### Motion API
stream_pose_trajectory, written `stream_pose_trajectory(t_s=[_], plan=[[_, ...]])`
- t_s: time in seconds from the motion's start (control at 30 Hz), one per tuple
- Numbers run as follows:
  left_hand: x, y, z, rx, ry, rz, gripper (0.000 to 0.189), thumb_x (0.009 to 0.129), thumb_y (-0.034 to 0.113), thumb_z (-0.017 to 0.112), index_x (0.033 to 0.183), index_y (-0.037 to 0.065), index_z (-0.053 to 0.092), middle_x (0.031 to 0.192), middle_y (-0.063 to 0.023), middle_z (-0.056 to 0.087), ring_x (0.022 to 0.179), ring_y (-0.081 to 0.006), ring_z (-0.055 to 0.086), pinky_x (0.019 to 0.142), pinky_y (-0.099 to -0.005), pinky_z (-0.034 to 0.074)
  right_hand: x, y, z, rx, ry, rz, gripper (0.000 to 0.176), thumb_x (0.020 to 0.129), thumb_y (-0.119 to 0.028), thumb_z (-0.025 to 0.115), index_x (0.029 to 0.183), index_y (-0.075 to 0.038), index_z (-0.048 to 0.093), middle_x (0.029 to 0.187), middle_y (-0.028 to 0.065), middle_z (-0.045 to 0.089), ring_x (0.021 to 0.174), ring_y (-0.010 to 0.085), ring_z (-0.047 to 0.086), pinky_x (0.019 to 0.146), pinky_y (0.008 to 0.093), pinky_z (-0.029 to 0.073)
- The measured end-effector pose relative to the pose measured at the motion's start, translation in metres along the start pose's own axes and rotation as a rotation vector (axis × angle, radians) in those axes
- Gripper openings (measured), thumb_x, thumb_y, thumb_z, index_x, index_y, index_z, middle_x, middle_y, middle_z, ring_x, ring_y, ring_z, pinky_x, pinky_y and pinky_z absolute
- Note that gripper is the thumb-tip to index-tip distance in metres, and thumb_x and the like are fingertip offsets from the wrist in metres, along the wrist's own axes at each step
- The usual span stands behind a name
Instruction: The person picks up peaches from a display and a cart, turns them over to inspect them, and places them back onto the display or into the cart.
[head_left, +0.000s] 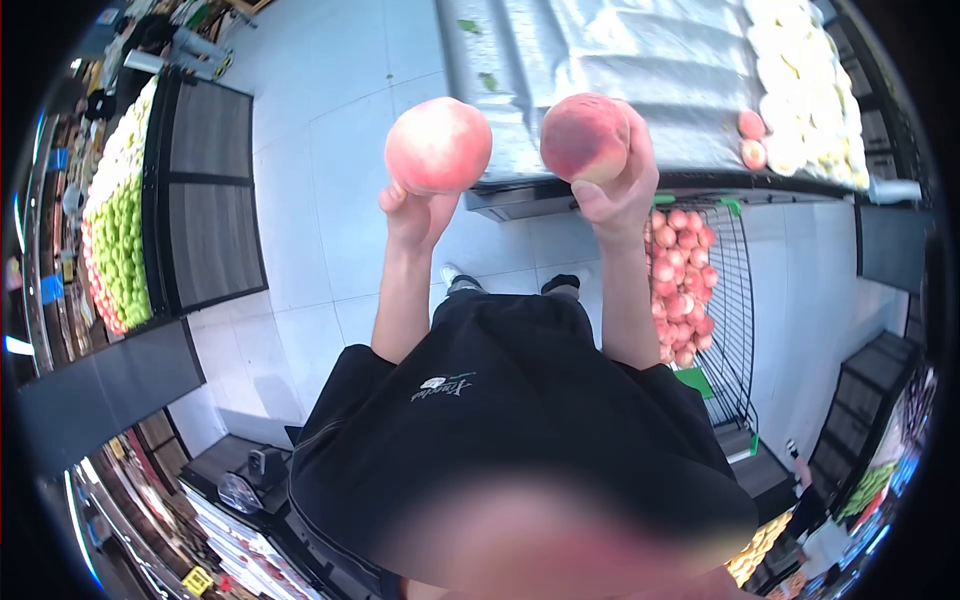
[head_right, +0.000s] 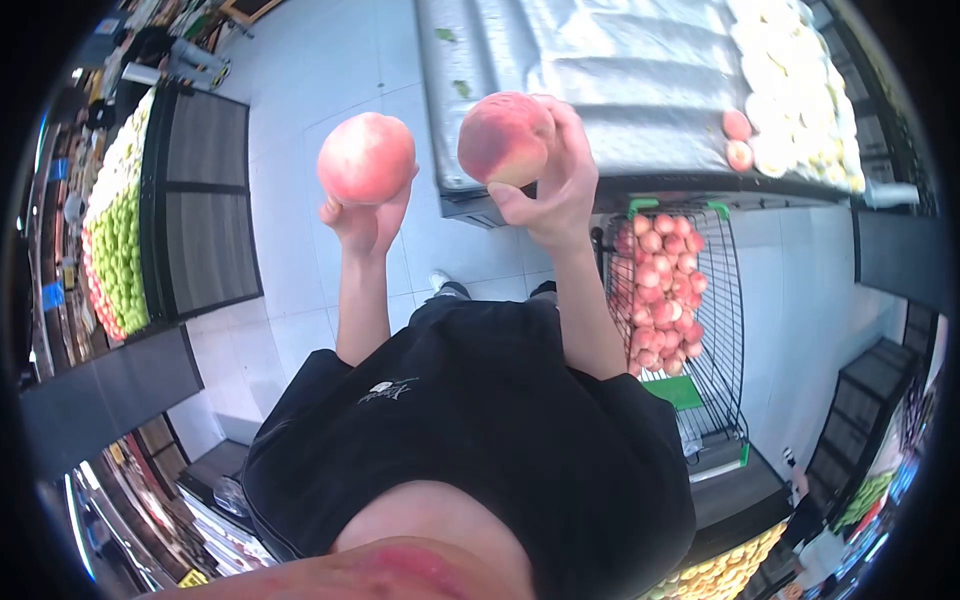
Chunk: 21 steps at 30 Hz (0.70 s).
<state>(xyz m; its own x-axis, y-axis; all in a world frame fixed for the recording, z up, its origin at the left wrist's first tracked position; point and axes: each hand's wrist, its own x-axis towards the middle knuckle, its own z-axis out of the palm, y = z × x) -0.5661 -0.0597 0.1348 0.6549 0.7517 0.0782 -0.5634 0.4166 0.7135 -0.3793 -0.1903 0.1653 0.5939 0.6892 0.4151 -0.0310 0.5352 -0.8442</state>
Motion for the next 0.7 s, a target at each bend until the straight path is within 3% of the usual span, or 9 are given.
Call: stream_pose_trajectory(t_s=[0.03, 0.17, 0.27, 0.33, 0.43, 0.57, 0.7], plan=[[-0.010, 0.018, -0.022, -0.009, 0.014, 0.025, 0.097, 0.061, 0.058, 0.082, 0.139, 0.014, 0.044, 0.134, -0.0067, 0.050, 0.121, -0.0254, 0.050, 0.098, -0.0443, 0.044, 0.001, 0.013, 0.028, -0.057, 0.001, -0.052, 0.084, 0.060, -0.010, 0.082, 0.134, 0.004, 0.044, 0.122, 0.0097, 0.053, 0.118, 0.0211, 0.053, 0.103, 0.0365, 0.043], [-0.036, 0.090, -0.112, 0.009, 0.041, 0.043, 0.097, 0.063, 0.059, 0.080, 0.139, 0.011, 0.044, 0.136, -0.0065, 0.049, 0.125, -0.0241, 0.047, 0.104, -0.0424, 0.039, 0.003, 0.053, 0.141, -0.162, 0.004, -0.028, 0.078, 0.057, -0.007, 0.081, 0.128, 0.000, 0.049, 0.123, 0.0088, 0.051, 0.116, 0.0212, 0.053, 0.103, 0.0359, 0.042], [-0.051, 0.133, -0.160, 0.025, 0.110, 0.058, 0.098, 0.065, 0.060, 0.078, 0.140, 0.008, 0.043, 0.136, -0.0064, 0.049, 0.127, -0.0226, 0.047, 0.108, -0.0402, 0.036, 0.008, 0.087, 0.207, -0.189, -0.115, -0.102, 0.077, 0.056, -0.008, 0.082, 0.127, 0.000, 0.051, 0.120, 0.0091, 0.052, 0.115, 0.0218, 0.054, 0.102, 0.0358, 0.043], [-0.054, 0.157, -0.186, 0.019, 0.150, 0.092, 0.098, 0.066, 0.059, 0.078, 0.140, 0.006, 0.041, 0.136, -0.0071, 0.049, 0.126, -0.0221, 0.047, 0.108, -0.0399, 0.036, 0.009, 0.097, 0.246, -0.106, -0.157, -0.014, 0.079, 0.060, -0.019, 0.083, 0.128, 0.001, 0.049, 0.121, 0.0101, 0.054, 0.114, 0.0218, 0.055, 0.101, 0.0357, 0.043], [-0.054, 0.179, -0.217, -0.022, 0.176, 0.152, 0.097, 0.069, 0.055, 0.079, 0.141, 0.004, 0.039, 0.135, -0.0088, 0.049, 0.125, -0.0221, 0.049, 0.106, -0.0410, 0.039, 0.007, 0.114, 0.284, 0.017, -0.163, 0.139, 0.086, 0.064, -0.034, 0.082, 0.132, 0.003, 0.045, 0.126, 0.0116, 0.054, 0.116, 0.0213, 0.055, 0.102, 0.0359, 0.043], [-0.040, 0.205, -0.244, -0.021, 0.157, 0.219, 0.096, 0.069, 0.052, 0.080, 0.141, 0.005, 0.039, 0.134, -0.0091, 0.050, 0.125, -0.0234, 0.050, 0.104, -0.0421, 0.042, 0.018, 0.144, 0.314, 0.215, -0.164, 0.295, 0.093, 0.065, -0.041, 0.082, 0.136, 0.004, 0.042, 0.128, 0.0126, 0.054, 0.122, 0.0232, 0.053, 0.105, 0.0375, 0.043], [-0.021, 0.229, -0.257, 0.016, 0.134, 0.238, 0.096, 0.068, 0.043, 0.085, 0.143, 0.008, 0.037, 0.134, -0.0112, 0.050, 0.125, -0.0265, 0.051, 0.098, -0.0433, 0.050, 0.043, 0.161, 0.328, 0.122, -0.308, 0.290, 0.095, 0.066, -0.045, 0.084, 0.136, 0.004, 0.043, 0.128, 0.0129, 0.054, 0.120, 0.0236, 0.055, 0.104, 0.0385, 0.044]])
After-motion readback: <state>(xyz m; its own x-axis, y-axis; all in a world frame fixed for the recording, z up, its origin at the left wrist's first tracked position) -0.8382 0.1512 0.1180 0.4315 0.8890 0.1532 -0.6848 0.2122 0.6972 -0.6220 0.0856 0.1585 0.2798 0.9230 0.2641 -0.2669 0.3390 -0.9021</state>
